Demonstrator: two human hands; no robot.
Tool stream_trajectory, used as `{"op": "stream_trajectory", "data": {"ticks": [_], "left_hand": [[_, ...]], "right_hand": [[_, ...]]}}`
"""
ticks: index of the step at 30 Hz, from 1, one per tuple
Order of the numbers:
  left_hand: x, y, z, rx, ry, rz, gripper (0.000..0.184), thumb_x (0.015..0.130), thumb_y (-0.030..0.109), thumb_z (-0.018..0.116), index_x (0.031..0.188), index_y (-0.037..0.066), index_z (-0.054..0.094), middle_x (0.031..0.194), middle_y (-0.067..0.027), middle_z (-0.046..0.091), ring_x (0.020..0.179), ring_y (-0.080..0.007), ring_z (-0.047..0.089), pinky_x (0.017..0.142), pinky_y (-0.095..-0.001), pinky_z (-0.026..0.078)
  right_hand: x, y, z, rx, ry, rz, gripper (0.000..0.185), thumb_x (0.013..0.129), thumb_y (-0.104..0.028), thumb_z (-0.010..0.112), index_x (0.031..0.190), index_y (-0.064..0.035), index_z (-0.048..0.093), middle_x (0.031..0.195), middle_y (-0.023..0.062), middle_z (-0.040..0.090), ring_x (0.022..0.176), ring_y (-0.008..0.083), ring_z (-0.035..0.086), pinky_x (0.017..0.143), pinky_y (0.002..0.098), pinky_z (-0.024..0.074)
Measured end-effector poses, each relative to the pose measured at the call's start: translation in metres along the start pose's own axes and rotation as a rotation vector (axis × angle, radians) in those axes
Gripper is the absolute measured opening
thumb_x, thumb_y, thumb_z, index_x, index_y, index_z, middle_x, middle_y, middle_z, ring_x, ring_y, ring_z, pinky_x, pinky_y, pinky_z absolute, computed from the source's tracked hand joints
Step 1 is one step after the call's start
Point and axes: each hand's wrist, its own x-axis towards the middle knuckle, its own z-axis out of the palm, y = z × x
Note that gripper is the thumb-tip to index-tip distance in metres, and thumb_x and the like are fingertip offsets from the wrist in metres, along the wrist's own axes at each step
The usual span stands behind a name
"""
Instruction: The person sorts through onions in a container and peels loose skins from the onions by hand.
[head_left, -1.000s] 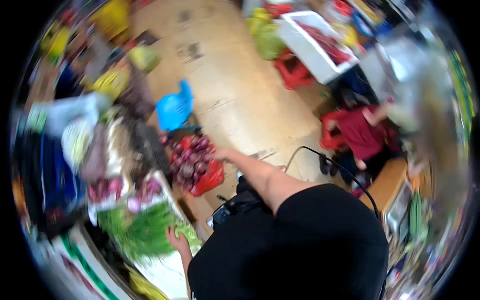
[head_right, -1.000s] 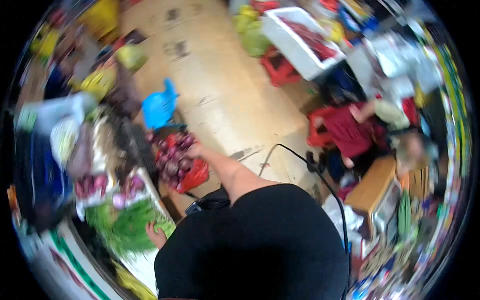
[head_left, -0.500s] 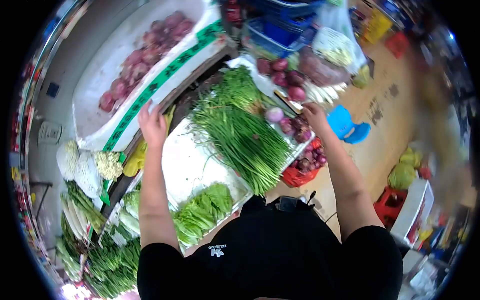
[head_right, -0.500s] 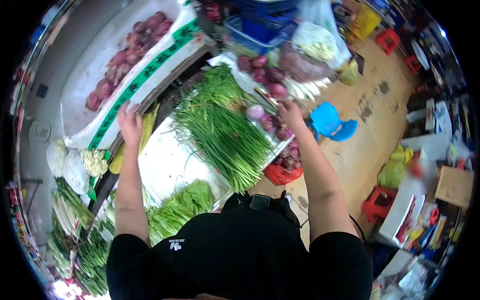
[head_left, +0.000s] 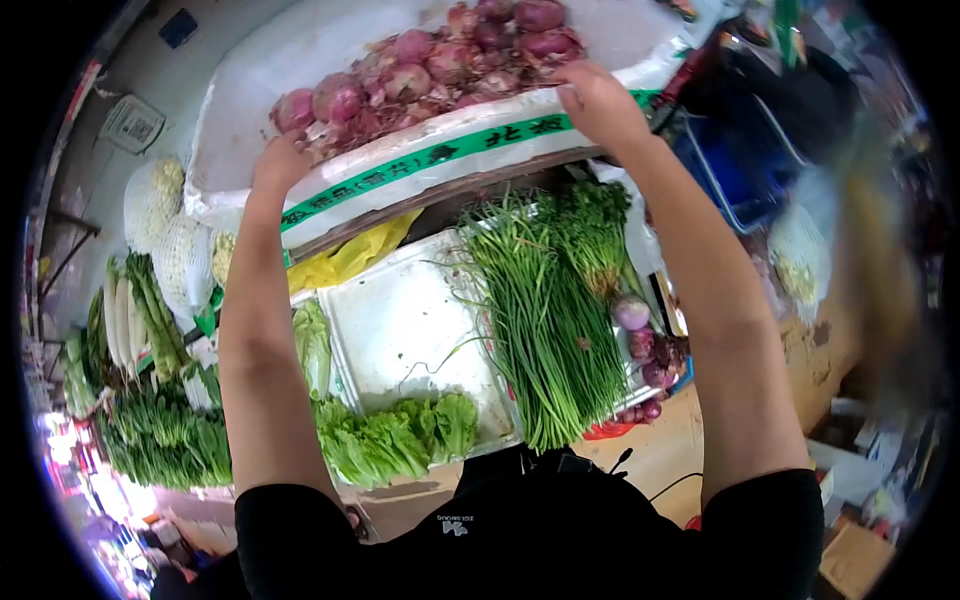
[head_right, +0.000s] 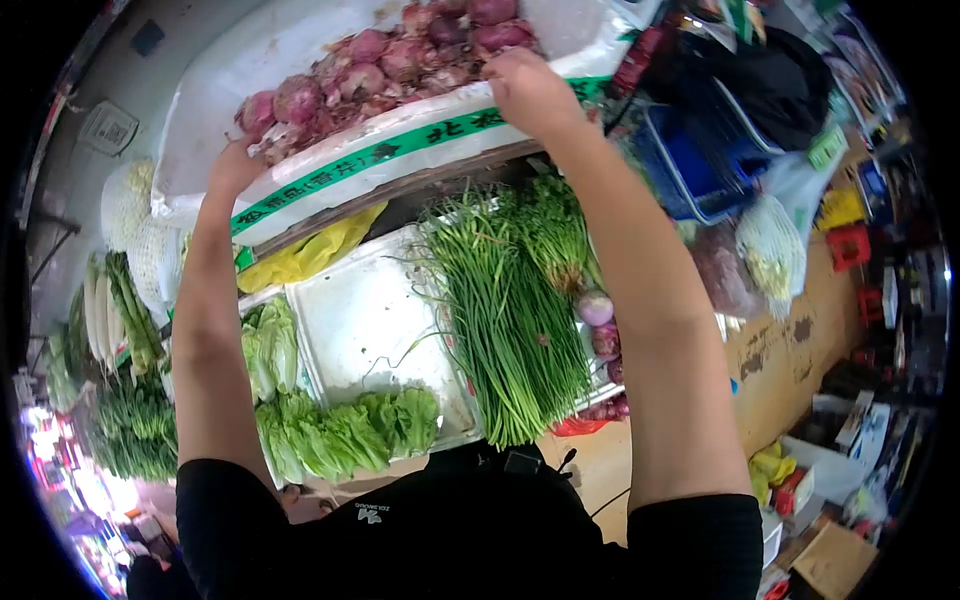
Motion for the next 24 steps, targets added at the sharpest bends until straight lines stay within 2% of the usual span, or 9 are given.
{"op": "stream_trajectory", "data": {"ticks": [5,8,9,12,15,17,19,22,24], "left_hand": [[0.035,-0.027,0.015,0.146,-0.289,-0.027,0.06,0.067,0.038,0.071,0.117,0.007,0.062,0.11,-0.0198,0.064,0.105,-0.0343,0.061,0.089,-0.0405,0.047],[0.047,-0.013,0.01,0.201,-0.577,-0.074,0.082,0.071,0.048,0.071,0.132,-0.001,0.047,0.123,-0.0223,0.058,0.113,-0.0336,0.057,0.096,-0.0381,0.044],[0.058,-0.021,0.019,0.211,-0.653,-0.058,0.089,0.07,0.053,0.07,0.136,0.0,0.042,0.126,-0.022,0.056,0.115,-0.0337,0.056,0.097,-0.0393,0.043],[0.072,-0.03,0.044,0.317,-0.646,-0.18,0.051,0.079,0.039,0.061,0.117,0.005,0.062,0.117,-0.02,0.062,0.105,-0.033,0.06,0.089,-0.042,0.047],[0.071,-0.016,0.046,0.402,-0.718,-0.149,0.047,0.081,0.034,0.059,0.116,0.004,0.062,0.117,-0.0183,0.062,0.104,-0.0304,0.062,0.088,-0.0435,0.047],[0.095,-0.059,0.086,0.256,-0.921,-0.226,0.044,0.081,0.033,0.059,0.113,0.004,0.063,0.115,-0.0151,0.064,0.098,-0.0273,0.063,0.087,-0.0431,0.047],[0.094,-0.063,0.091,0.122,-0.954,-0.323,0.041,0.081,0.031,0.06,0.111,0.005,0.065,0.112,-0.0119,0.065,0.093,-0.0244,0.064,0.085,-0.0424,0.048],[0.065,0.001,0.052,0.025,-0.848,-0.417,0.038,0.081,0.03,0.06,0.11,0.005,0.065,0.11,-0.0095,0.066,0.089,-0.0216,0.064,0.084,-0.0406,0.048],[0.064,0.029,0.044,0.053,-0.908,-0.388,0.039,0.083,0.029,0.058,0.112,0.004,0.064,0.108,-0.0109,0.066,0.09,-0.0213,0.063,0.084,-0.0394,0.048]], "right_hand": [[0.037,0.055,0.057,-0.175,-0.043,0.068,0.024,0.085,-0.028,0.058,0.1,-0.0111,0.067,0.101,0.0123,0.063,0.095,0.0342,0.06,0.083,0.0447,0.0493],[0.036,0.042,0.058,-0.31,-0.048,0.114,0.03,0.086,-0.036,0.058,0.103,-0.0135,0.067,0.1,0.0116,0.065,0.095,0.0328,0.061,0.081,0.045,0.05],[0.034,0.04,0.058,-0.333,-0.039,0.108,0.032,0.086,-0.038,0.057,0.104,-0.014,0.067,0.099,0.0115,0.065,0.095,0.0321,0.061,0.08,0.0448,0.0503],[0.033,0.04,0.059,-0.38,-0.037,0.09,0.032,0.085,-0.041,0.058,0.103,-0.0165,0.069,0.094,0.0088,0.067,0.09,0.0301,0.062,0.076,0.043,0.0515],[0.037,0.035,0.056,-0.375,-0.02,0.086,0.027,0.085,-0.039,0.059,0.096,-0.0167,0.07,0.09,0.0056,0.067,0.085,0.0287,0.063,0.072,0.0419,0.0522],[0.035,0.039,0.061,-0.366,0.01,0.061,0.024,0.084,-0.038,0.059,0.091,-0.0166,0.069,0.087,0.0036,0.067,0.081,0.0276,0.063,0.069,0.0413,0.0524],[0.035,0.038,0.06,-0.364,0.03,0.034,0.022,0.084,-0.036,0.06,0.086,-0.0158,0.069,0.085,0.0027,0.066,0.08,0.0266,0.063,0.067,0.0412,0.0521],[0.035,0.033,0.055,-0.363,-0.026,0.056,0.023,0.086,-0.035,0.058,0.091,-0.0153,0.069,0.091,0.0018,0.067,0.084,0.0277,0.062,0.071,0.0403,0.0502],[0.036,0.032,0.054,-0.356,-0.059,0.079,0.025,0.087,-0.035,0.057,0.094,-0.0153,0.07,0.095,0.0015,0.068,0.087,0.0283,0.062,0.075,0.0398,0.0494]]}}
